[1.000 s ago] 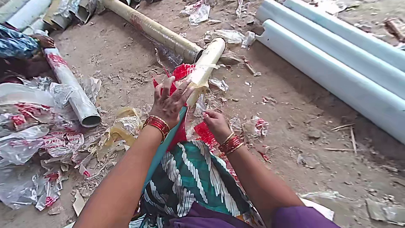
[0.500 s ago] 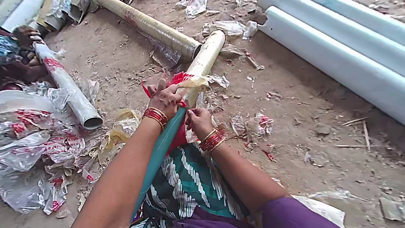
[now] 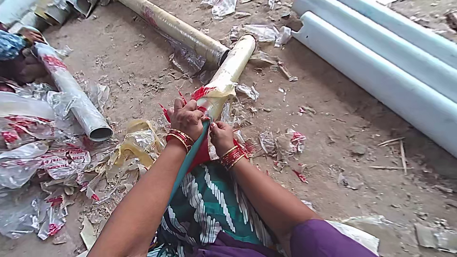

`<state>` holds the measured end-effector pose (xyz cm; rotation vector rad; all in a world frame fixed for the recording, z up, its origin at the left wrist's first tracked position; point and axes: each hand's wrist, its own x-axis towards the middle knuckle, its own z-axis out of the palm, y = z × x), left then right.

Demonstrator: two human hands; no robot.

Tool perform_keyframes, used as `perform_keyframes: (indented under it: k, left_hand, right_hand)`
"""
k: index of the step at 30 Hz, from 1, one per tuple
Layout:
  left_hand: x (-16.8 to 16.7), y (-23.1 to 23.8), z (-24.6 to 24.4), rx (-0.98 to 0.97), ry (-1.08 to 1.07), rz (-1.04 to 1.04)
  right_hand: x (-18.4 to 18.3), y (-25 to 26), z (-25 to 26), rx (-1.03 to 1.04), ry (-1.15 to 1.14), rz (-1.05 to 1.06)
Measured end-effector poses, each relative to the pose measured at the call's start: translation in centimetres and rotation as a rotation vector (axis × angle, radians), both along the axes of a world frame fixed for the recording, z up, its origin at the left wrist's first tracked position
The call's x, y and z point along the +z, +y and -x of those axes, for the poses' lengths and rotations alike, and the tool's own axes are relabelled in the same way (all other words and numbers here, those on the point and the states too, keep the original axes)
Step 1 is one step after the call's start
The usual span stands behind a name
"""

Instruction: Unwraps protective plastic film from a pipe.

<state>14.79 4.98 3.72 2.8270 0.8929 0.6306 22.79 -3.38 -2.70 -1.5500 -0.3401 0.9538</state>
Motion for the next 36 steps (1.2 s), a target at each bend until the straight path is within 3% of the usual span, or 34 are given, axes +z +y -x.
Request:
perform_keyframes:
  k: [7, 23, 32, 36]
  left_hand:
    - [0.1, -0.5, -0.1, 0.057, 0.002, 0.081]
    - [0.3, -1.1, -0.2, 0.231, -0.261, 0.244]
    - [1.3, 0.3, 0.1, 0.551, -0.447, 0.595]
    - [0.9, 2.0, 0.3, 0.670, -0.645, 0.750]
  right_hand:
    - [2.1, 0.1, -0.4, 0.133, -0.289, 0.163]
    - [7.1, 1.4, -0.2, 0.331, -0.571, 0.416]
    - [8.7, 3.7, -0.5, 0.424, -0.587, 0.508]
    - [9.5, 2.8, 0.0, 0.487, -0.606, 0.519]
